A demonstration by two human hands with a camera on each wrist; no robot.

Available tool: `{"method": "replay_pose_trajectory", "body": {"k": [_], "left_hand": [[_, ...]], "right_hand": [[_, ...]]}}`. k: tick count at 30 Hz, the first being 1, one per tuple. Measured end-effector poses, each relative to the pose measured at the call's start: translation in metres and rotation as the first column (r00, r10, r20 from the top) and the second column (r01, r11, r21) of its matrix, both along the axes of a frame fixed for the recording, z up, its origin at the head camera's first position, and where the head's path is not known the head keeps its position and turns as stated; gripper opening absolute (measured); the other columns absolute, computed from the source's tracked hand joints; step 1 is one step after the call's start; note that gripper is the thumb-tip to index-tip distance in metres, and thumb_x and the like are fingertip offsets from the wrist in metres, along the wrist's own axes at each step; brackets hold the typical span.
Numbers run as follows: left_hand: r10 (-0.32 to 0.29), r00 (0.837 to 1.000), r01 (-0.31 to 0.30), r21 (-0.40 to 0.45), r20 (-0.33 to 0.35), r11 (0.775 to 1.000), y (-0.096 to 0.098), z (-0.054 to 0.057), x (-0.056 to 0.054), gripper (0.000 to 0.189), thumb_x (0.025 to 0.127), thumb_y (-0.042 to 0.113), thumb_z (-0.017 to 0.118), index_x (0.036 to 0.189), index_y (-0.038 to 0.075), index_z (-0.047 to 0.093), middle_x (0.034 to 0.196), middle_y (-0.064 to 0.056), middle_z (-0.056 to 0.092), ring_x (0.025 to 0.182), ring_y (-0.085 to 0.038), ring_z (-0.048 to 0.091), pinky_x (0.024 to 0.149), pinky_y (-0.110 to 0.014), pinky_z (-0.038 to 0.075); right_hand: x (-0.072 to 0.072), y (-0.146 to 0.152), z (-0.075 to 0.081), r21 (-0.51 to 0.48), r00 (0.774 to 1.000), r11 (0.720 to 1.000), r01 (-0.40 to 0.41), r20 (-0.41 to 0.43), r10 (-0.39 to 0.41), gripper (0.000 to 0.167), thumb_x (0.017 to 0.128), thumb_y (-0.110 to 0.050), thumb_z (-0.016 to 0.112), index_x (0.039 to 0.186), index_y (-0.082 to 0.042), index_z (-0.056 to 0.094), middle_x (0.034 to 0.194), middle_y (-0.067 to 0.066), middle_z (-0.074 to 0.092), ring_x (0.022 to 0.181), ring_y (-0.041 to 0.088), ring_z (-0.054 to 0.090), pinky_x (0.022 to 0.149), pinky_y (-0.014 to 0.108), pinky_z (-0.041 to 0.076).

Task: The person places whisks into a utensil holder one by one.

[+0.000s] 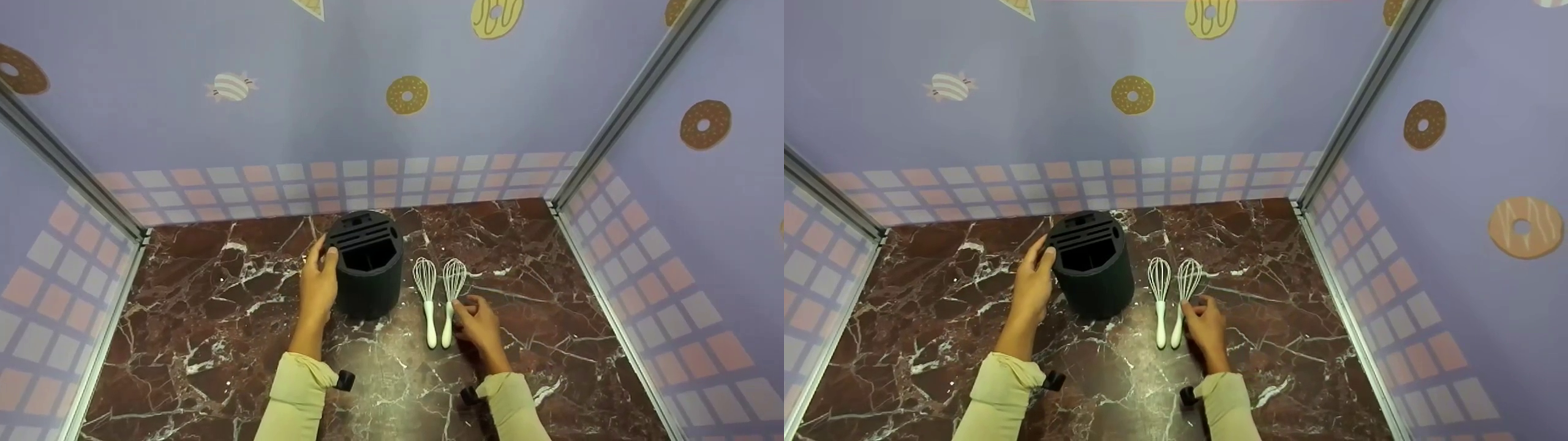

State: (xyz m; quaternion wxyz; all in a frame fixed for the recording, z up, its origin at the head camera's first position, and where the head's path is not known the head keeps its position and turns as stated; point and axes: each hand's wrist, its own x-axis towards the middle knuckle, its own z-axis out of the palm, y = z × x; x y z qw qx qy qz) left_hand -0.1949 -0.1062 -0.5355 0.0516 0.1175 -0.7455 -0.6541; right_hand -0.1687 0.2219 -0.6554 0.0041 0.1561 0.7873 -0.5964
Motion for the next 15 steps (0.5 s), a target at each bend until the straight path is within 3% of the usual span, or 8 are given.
{"method": "replay_pose_trajectory", "body": {"k": [10,15], "left_hand": [[-0.014,1.000,0.014,0.010,-0.004,1.000,0.001,0.001,0.000,0.057,0.113,0.045,0.048,0.166,0.025,0.039,0.168,-0.012,0.037,0.152,-0.038,0.038,0.118,-0.057,0.039],[-0.003,1.000,0.003,0.010,-0.005,1.000,0.002,-0.003,0.000,0.057,0.113,0.044,0.048,0.165,0.024,0.040,0.168,-0.014,0.037,0.152,-0.039,0.038,0.118,-0.058,0.039]], "right_hand": [[-0.003,-0.012,-0.001,0.004,0.998,0.999,0.045,0.052,-0.045,0.058,0.099,-0.040,0.076,0.134,0.004,0.061,0.110,0.019,0.072,0.083,0.027,0.070,0.057,0.039,0.063],[-0.004,-0.015,-0.005,0.098,0.998,0.994,0.050,0.045,-0.054,0.059,0.093,-0.037,0.083,0.128,0.006,0.064,0.097,0.013,0.074,0.075,0.023,0.069,0.055,0.035,0.061]]}}
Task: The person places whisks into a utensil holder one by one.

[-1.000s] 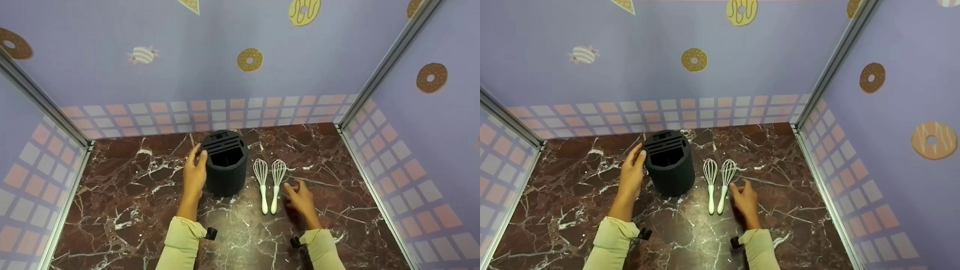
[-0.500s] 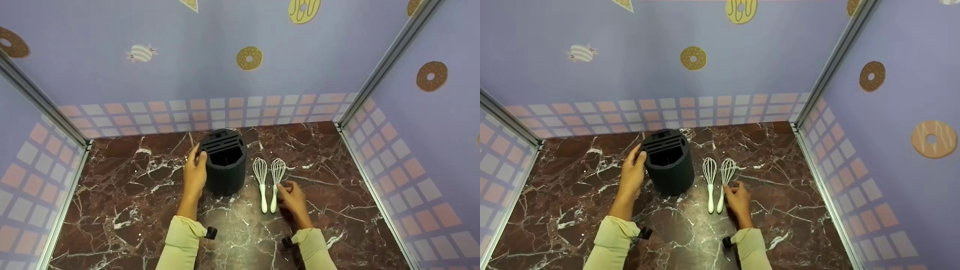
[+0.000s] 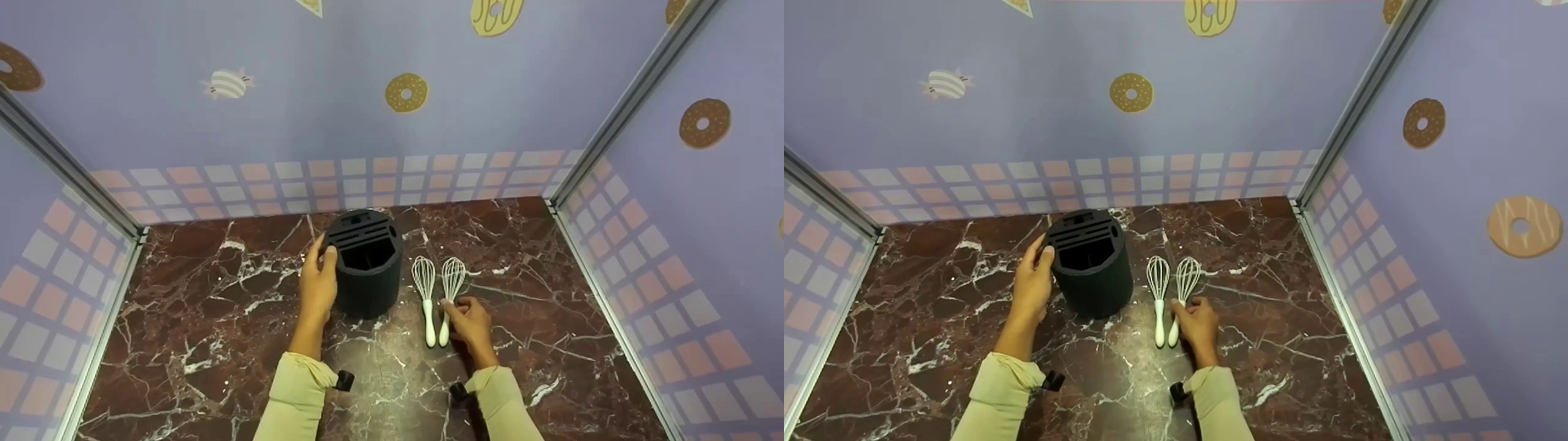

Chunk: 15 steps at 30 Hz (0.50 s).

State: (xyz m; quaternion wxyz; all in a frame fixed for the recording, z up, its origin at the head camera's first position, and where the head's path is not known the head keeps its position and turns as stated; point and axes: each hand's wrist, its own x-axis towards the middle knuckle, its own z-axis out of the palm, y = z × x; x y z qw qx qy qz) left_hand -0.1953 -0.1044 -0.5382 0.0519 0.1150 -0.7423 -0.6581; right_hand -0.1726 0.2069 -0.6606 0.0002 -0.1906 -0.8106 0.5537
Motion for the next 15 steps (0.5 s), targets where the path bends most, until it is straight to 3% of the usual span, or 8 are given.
{"method": "replay_pose_trajectory", "body": {"k": [3,7,15], "left_hand": [[0.009,1.000,-0.009,0.002,-0.008,1.000,0.0006,-0.0005,0.0001,0.056,0.113,0.042,0.049,0.165,0.024,0.041,0.167,-0.014,0.039,0.150,-0.038,0.041,0.117,-0.057,0.040],[0.009,1.000,-0.009,0.017,-0.016,1.000,0.0013,0.0002,0.0001,0.055,0.113,0.041,0.049,0.165,0.024,0.041,0.166,-0.013,0.041,0.148,-0.037,0.044,0.117,-0.056,0.041],[0.013,1.000,-0.013,0.010,-0.010,1.000,0.0020,-0.0003,0.0001,0.055,0.113,0.042,0.049,0.165,0.025,0.041,0.166,-0.012,0.041,0.148,-0.036,0.044,0.116,-0.055,0.041]], "right_hand": [[-0.0010,-0.0006,-0.0026,0.134,0.999,0.991,-0.019,-0.030,0.024,0.059,0.086,-0.036,0.089,0.122,0.006,0.066,0.086,0.007,0.073,0.071,0.020,0.067,0.061,0.031,0.058],[-0.0023,-0.0002,-0.0055,0.270,0.996,0.962,-0.029,-0.070,0.050,0.057,0.079,-0.033,0.094,0.116,0.004,0.070,0.082,0.005,0.072,0.077,0.024,0.066,0.071,0.038,0.053],[-0.0010,0.0013,-0.0080,0.275,0.995,0.961,-0.034,-0.077,0.057,0.052,0.076,-0.028,0.098,0.111,0.000,0.072,0.086,0.008,0.073,0.085,0.031,0.068,0.076,0.043,0.053]]}}
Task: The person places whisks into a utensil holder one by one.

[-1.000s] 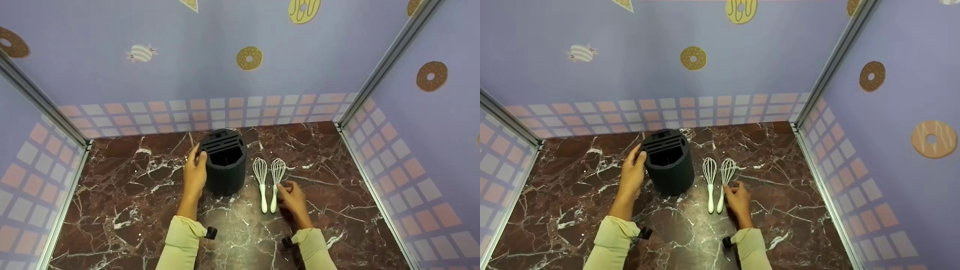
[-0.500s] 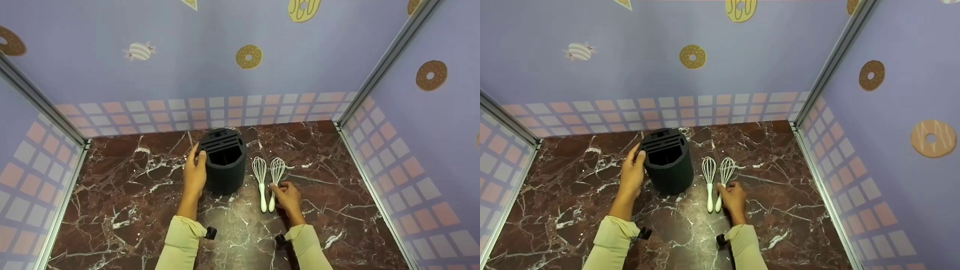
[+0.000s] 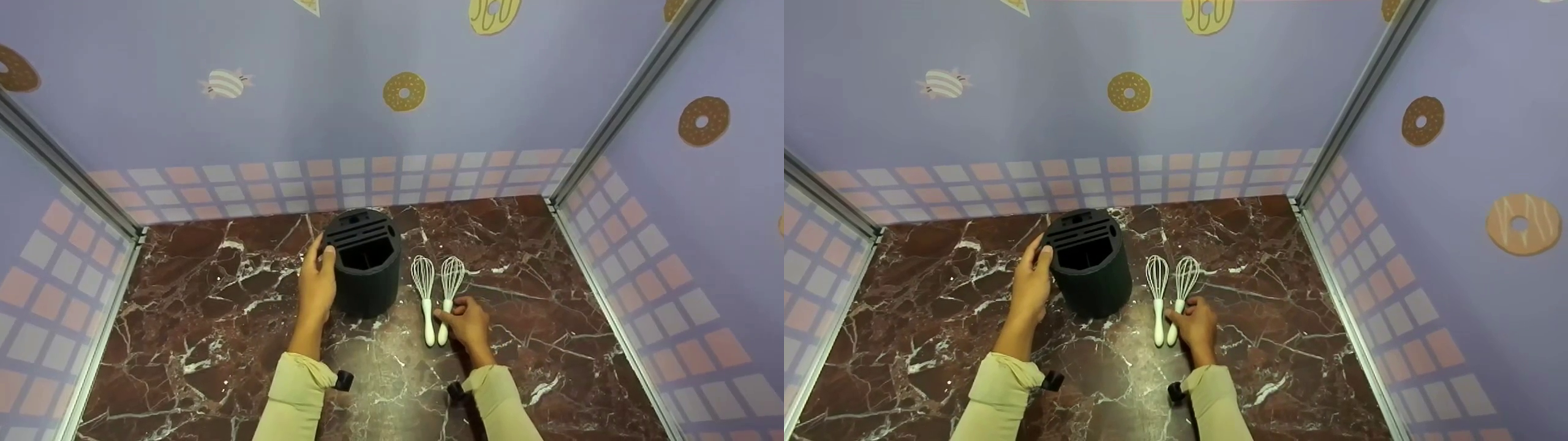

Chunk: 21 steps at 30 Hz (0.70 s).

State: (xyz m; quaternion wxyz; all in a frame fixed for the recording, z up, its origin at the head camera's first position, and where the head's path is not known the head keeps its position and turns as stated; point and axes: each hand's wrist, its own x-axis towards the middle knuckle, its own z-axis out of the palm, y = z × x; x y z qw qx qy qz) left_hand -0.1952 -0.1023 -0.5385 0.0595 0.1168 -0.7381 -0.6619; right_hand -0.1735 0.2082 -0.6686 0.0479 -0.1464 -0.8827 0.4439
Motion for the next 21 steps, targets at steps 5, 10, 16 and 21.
{"method": "replay_pose_trajectory", "body": {"k": [5,10,16,21], "left_hand": [[-0.005,1.000,0.005,-0.015,0.000,1.000,-0.001,0.001,0.000,0.056,0.113,0.043,0.048,0.165,0.024,0.040,0.168,-0.012,0.038,0.150,-0.038,0.040,0.118,-0.056,0.040],[-0.011,1.000,0.011,0.004,-0.016,1.000,-0.001,0.001,0.001,0.056,0.113,0.042,0.048,0.165,0.023,0.040,0.167,-0.011,0.040,0.149,-0.036,0.042,0.118,-0.056,0.039],[0.008,1.000,-0.008,-0.008,-0.022,1.000,0.000,0.001,0.000,0.056,0.113,0.040,0.049,0.165,0.020,0.041,0.165,-0.013,0.042,0.146,-0.036,0.045,0.118,-0.055,0.040],[0.015,0.999,-0.015,0.001,-0.046,1.000,0.001,-0.001,-0.001,0.056,0.113,0.038,0.049,0.164,0.016,0.042,0.166,-0.013,0.041,0.147,-0.037,0.045,0.118,-0.054,0.040]], "right_hand": [[0.000,0.002,0.000,0.000,1.000,1.000,-0.007,0.026,0.007,0.049,0.076,-0.029,0.098,0.108,-0.001,0.073,0.088,0.007,0.073,0.087,0.030,0.068,0.076,0.041,0.053],[0.001,0.006,0.004,-0.109,0.998,0.994,-0.028,0.060,0.034,0.045,0.080,-0.021,0.095,0.110,0.002,0.072,0.094,0.010,0.072,0.085,0.025,0.068,0.072,0.035,0.057],[0.003,0.010,0.007,-0.401,0.988,0.916,0.005,0.142,0.057,0.037,0.087,-0.004,0.085,0.118,0.005,0.068,0.099,0.013,0.069,0.074,0.018,0.069,0.057,0.033,0.061],[0.003,0.016,0.009,-0.438,0.983,0.899,0.009,0.169,0.072,0.033,0.090,-0.006,0.082,0.119,0.003,0.068,0.101,0.011,0.073,0.074,0.018,0.070,0.057,0.033,0.059]]}}
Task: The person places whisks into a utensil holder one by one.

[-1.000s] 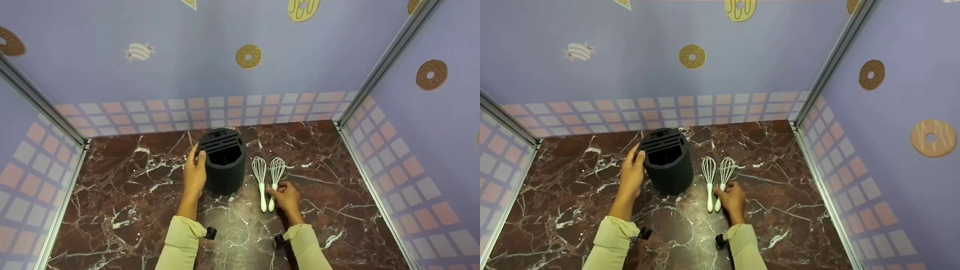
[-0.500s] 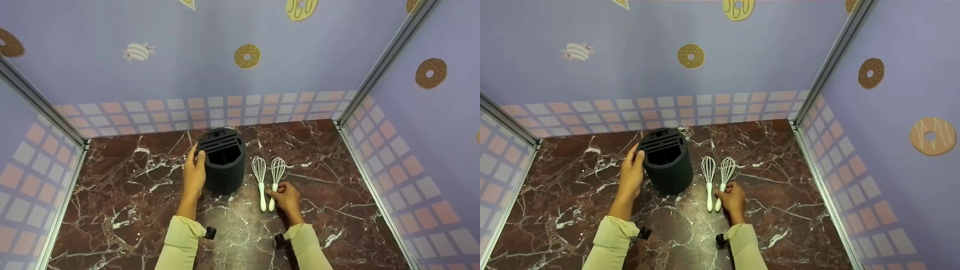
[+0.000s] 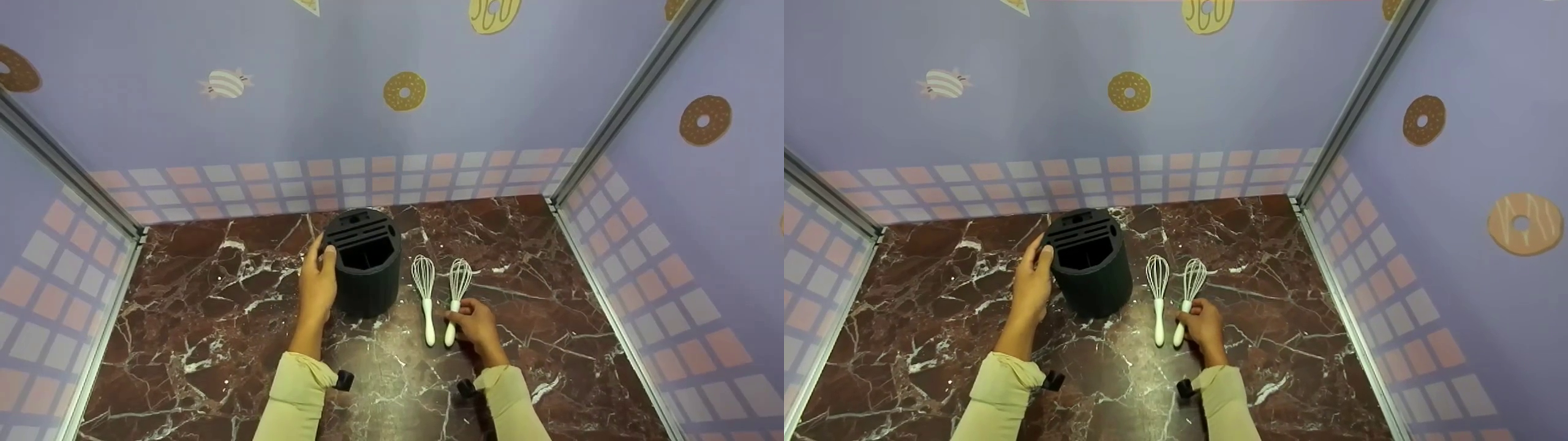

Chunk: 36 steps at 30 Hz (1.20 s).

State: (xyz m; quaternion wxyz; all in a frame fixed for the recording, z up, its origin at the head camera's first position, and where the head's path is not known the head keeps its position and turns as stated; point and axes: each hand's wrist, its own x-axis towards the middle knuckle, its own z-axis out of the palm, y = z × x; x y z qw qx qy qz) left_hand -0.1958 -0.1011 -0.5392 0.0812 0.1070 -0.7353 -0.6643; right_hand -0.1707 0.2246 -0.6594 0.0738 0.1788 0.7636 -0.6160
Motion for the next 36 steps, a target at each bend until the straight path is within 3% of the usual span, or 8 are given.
{"method": "replay_pose_trajectory", "body": {"k": [9,15,21,36], "left_hand": [[0.001,1.000,-0.001,0.021,0.002,1.000,0.000,0.000,-0.001,0.054,0.113,0.037,0.051,0.163,0.020,0.043,0.160,-0.013,0.047,0.141,-0.034,0.051,0.114,-0.053,0.044],[0.022,1.000,-0.022,0.014,-0.012,1.000,0.000,-0.001,-0.002,0.054,0.113,0.034,0.051,0.163,0.015,0.044,0.162,-0.014,0.045,0.144,-0.036,0.048,0.116,-0.054,0.042],[0.018,1.000,-0.018,-0.023,-0.013,1.000,0.002,-0.001,-0.001,0.055,0.113,0.038,0.049,0.164,0.019,0.042,0.164,-0.013,0.043,0.146,-0.036,0.045,0.116,-0.057,0.040],[0.031,0.999,-0.033,-0.052,-0.035,0.998,0.003,-0.002,0.000,0.054,0.113,0.035,0.051,0.162,0.014,0.044,0.164,-0.014,0.044,0.145,-0.038,0.047,0.116,-0.057,0.041]], "right_hand": [[0.003,0.010,-0.004,-0.147,0.999,0.989,-0.036,0.015,0.038,0.036,0.093,-0.008,0.080,0.123,0.006,0.065,0.097,0.014,0.074,0.075,0.019,0.070,0.058,0.032,0.059],[0.007,0.007,-0.002,-0.243,0.997,0.968,-0.061,0.038,0.072,0.040,0.095,-0.009,0.077,0.129,0.005,0.061,0.100,0.015,0.075,0.080,0.021,0.071,0.062,0.032,0.060],[0.008,0.001,0.005,-0.293,0.996,0.953,-0.078,0.023,0.089,0.043,0.096,-0.008,0.076,0.133,0.003,0.057,0.102,0.018,0.073,0.080,0.023,0.072,0.061,0.032,0.060],[0.001,-0.008,0.034,-0.347,0.995,0.932,-0.099,-0.049,0.088,0.047,0.096,-0.003,0.075,0.137,0.005,0.053,0.105,0.015,0.073,0.090,0.028,0.075,0.066,0.038,0.063]]}}
